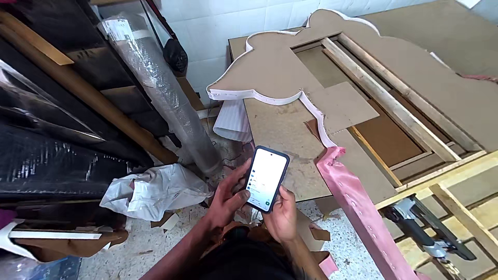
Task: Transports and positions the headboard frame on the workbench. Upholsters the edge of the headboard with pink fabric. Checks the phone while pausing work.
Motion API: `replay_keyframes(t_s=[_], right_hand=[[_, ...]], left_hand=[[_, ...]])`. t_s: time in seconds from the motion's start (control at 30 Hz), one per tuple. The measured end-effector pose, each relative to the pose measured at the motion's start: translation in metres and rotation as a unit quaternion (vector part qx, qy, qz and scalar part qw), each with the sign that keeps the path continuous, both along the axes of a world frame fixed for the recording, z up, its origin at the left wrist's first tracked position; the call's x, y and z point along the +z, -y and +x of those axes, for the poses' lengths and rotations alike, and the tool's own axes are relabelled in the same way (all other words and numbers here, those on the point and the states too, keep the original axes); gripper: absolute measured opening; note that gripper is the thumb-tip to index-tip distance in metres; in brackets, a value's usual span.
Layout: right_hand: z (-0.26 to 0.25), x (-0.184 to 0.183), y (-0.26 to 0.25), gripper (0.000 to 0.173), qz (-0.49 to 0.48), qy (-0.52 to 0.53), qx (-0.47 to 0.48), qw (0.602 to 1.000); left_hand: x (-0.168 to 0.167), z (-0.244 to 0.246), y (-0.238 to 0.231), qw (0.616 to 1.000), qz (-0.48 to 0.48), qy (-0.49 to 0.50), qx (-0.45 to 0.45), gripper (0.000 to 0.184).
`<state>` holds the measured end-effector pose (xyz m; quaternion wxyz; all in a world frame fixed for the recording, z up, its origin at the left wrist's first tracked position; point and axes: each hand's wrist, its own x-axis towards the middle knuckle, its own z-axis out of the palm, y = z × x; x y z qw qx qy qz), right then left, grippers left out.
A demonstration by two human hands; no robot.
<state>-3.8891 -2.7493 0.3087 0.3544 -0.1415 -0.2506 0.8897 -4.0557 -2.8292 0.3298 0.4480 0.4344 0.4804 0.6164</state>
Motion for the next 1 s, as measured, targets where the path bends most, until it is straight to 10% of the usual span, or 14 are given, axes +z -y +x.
replay_keyframes(t_s=[0.7,1.0], right_hand=[[-0.154,-0.026,-0.002,0.052,-0.034,0.092,-0.011,0.995],[-0.177,-0.038,0.004,0.061,-0.012,0.145,0.008,0.989]], left_hand=[[-0.054,-0.166,-0.016,0.994,-0.042,0.089,-0.036,0.058],[-0.066,-0.186,-0.016,0.997,-0.065,0.026,-0.045,0.093]])
